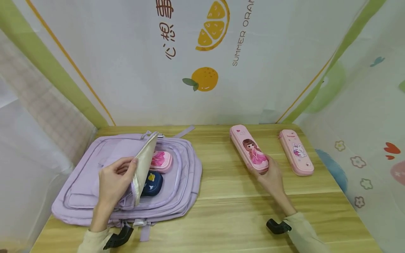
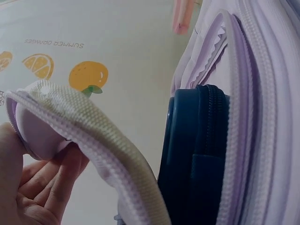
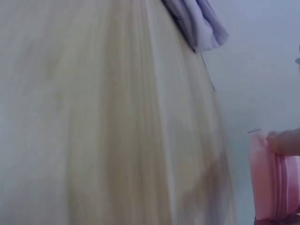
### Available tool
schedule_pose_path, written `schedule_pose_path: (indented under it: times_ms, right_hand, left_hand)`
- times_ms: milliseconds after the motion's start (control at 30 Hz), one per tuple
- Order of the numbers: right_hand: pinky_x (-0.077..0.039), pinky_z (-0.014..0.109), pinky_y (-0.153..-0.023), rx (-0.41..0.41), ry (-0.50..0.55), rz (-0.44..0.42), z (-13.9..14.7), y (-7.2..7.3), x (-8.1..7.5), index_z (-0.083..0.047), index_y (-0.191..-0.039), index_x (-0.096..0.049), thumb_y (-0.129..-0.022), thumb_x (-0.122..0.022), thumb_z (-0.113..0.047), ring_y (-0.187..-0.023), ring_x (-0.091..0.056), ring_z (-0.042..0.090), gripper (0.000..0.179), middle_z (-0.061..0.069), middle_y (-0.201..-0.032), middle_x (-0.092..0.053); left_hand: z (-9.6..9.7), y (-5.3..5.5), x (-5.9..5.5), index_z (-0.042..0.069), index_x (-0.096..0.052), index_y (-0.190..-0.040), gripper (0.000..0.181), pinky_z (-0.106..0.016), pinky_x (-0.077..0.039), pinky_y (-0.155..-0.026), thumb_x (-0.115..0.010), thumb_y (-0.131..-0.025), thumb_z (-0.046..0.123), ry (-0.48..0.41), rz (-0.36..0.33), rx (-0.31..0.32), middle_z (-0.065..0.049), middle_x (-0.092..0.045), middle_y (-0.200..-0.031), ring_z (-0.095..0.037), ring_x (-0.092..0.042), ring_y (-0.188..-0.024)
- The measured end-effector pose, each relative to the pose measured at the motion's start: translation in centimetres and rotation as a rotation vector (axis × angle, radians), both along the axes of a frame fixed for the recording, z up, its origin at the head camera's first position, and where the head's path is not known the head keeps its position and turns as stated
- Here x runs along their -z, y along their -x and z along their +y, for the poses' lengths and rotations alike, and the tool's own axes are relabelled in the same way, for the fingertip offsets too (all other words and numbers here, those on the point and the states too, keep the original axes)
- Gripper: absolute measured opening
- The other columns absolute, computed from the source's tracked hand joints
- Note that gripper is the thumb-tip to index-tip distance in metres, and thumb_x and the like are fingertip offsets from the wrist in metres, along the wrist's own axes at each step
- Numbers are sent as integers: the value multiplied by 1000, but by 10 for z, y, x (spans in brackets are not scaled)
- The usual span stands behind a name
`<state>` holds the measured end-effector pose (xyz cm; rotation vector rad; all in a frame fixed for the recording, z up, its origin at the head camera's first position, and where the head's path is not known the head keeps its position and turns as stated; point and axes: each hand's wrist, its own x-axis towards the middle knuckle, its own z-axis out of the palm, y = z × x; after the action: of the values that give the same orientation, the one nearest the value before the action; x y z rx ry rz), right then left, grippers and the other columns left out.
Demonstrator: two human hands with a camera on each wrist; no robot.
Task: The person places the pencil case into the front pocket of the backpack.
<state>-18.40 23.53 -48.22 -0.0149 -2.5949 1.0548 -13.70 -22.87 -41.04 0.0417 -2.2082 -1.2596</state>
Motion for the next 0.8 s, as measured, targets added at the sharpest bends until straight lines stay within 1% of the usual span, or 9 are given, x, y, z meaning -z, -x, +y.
schedule_pose_path:
  times_ms: [100,267,400,567,700,800]
  right_hand:
    - [-40,62,-111,-41,-3,41,-7,3,-2,11,-141,-47,-78,-85,-21,-125,-51,48,80,34,-134,-54]
    - [-43,61,-107,-126,-11,68,-16,8,-4,11,-140,-49,-75,-88,-21,-121,-55,47,82,33,-129,-58]
    - [-47,59,-105,-181,0,106,-25,11,-3,10,-139,-50,-74,-89,-20,-119,-58,46,81,31,-128,-60]
    - [-49,55,-103,-253,22,160,-37,11,-2,7,-137,-53,-72,-91,-17,-118,-60,42,79,27,-127,-62]
    - [-49,56,-105,-299,34,151,-48,9,-2,5,-139,-52,-72,-91,-17,-120,-60,40,80,25,-130,-62]
    - [-49,54,-106,-339,58,114,-56,7,-3,4,-141,-51,-73,-91,-16,-121,-59,39,81,24,-132,-61]
  left_hand:
    - [1,1,0,-1,-80,-94,9,-3,-52,-64,-75,-88,5,-15,25,3,-18,-75,-78,14,-62,-64]
    - [2,2,2,-3,-79,-95,9,-3,-53,-63,-75,-88,3,-29,48,17,-21,-75,-79,14,-62,-63]
    - [3,2,1,-3,-79,-94,10,-3,-53,-62,-74,-89,4,-25,52,27,-21,-75,-78,14,-62,-64]
    - [1,2,0,-3,-79,-94,9,-3,-52,-62,-75,-89,4,-19,50,26,-20,-75,-78,14,-62,-64]
    - [1,2,2,-3,-79,-93,9,-3,-53,-62,-75,-89,3,-25,67,22,-19,-74,-76,13,-62,-63]
    - [1,3,3,-3,-79,-92,8,-4,-52,-61,-75,-88,2,-30,82,14,-14,-74,-74,13,-62,-62]
